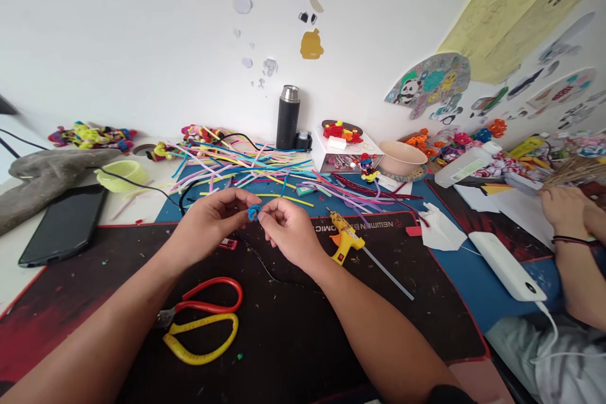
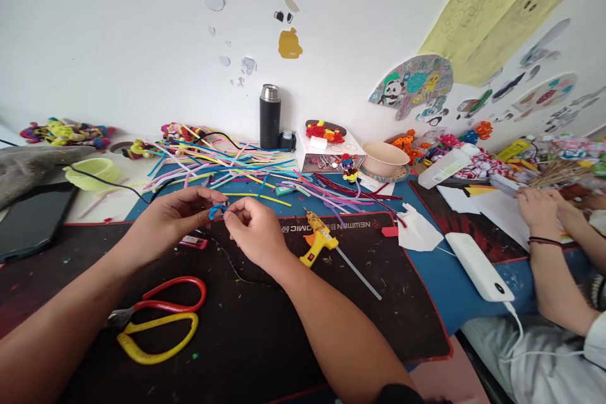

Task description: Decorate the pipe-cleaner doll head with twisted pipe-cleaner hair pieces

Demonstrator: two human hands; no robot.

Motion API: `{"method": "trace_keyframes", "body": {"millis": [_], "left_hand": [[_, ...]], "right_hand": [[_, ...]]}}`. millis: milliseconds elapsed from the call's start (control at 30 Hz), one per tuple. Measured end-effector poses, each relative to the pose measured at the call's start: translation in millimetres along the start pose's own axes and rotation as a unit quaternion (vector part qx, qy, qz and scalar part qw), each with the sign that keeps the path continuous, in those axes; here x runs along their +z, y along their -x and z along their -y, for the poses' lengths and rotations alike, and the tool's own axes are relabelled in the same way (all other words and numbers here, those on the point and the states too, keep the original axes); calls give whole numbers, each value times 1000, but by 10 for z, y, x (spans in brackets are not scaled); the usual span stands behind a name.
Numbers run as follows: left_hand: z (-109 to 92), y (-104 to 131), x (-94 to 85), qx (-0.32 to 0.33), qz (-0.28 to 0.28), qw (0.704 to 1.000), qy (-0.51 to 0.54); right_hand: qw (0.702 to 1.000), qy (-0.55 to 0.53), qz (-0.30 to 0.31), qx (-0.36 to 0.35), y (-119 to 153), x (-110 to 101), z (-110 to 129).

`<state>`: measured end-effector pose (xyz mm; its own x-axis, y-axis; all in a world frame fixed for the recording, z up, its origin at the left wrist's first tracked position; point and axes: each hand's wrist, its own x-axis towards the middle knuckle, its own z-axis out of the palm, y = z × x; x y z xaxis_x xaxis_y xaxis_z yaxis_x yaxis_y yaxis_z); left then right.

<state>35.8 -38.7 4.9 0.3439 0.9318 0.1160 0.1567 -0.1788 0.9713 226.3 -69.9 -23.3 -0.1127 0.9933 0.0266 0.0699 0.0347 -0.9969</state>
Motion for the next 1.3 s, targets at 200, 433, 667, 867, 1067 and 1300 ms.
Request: {"method": "trace_keyframes", "body": {"millis": [200, 433, 667, 867, 1067, 1300], "left_hand": [[-10, 16, 19, 25, 3, 997, -71], [7, 34, 67, 96, -13, 985, -141], [3, 43, 90, 126, -19, 975, -183], [10, 48, 121, 141, -27, 972, -189], [15, 60, 147, 165, -22, 965, -205], [-18, 67, 159, 175, -20, 961, -212]], "right_hand": [[1000, -14, -6, 20, -14, 2, -9], [999, -22, -14, 34, -20, -3, 38], [999, -2, -25, 42, -4, -12, 71], [998, 0, -35, 51, -7, -17, 66], [997, -14, -39, 63, -28, -19, 31], [995, -39, -22, 83, -41, -26, 38]]}}
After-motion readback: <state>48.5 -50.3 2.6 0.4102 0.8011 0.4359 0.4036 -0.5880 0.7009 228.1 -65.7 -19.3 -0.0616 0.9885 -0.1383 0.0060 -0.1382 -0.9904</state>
